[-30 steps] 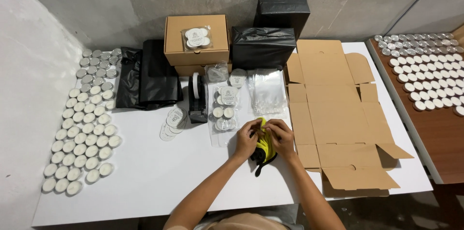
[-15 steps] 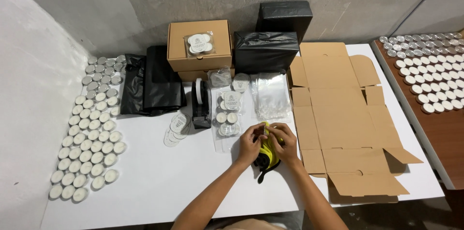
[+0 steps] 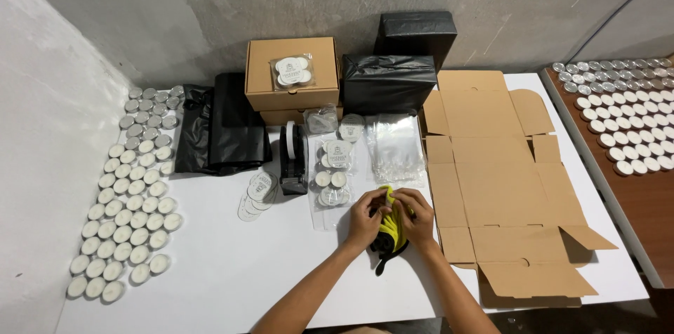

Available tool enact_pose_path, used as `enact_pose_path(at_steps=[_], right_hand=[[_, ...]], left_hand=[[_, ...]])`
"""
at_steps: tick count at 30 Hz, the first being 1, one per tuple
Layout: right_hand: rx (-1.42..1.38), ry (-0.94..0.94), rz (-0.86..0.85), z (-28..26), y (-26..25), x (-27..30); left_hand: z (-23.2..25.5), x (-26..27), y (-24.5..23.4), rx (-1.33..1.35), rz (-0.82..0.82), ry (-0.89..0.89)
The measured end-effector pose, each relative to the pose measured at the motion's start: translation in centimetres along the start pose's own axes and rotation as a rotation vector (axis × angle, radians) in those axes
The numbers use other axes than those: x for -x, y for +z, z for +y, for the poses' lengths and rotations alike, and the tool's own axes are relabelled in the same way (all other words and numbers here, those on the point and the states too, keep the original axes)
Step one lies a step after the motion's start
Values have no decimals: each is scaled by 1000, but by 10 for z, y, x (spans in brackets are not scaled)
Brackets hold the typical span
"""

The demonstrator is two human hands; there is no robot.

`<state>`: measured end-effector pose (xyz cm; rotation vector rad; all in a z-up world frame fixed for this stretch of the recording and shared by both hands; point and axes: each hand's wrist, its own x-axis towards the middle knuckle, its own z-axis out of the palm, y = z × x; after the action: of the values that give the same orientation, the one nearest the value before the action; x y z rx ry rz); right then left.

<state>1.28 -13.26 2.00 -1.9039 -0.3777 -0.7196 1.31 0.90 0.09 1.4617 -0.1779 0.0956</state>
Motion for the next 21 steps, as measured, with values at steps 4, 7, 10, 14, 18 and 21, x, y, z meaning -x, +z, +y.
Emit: enact_pose_path(at_steps=[4,7,10,14,18,21], right_hand=[[18,60,9,-9,3,-5],[-17,-42,9,-5,3,-4],[77,68,15,4,4,-2],[29,-68,1,-4,4,0],[-9,-14,3,-11,5,2],[-88,13,1,-19,1,-1]], left_hand=[[-12,0,-1,-28,10,13],[-13,-1,0,-12,5,-22],[-7,-2,1,-96,4,-21],[-2,-4,2,27,53,-102],[4,-2,0,87,68,-148],[12,-3,-2,69,69,-131]])
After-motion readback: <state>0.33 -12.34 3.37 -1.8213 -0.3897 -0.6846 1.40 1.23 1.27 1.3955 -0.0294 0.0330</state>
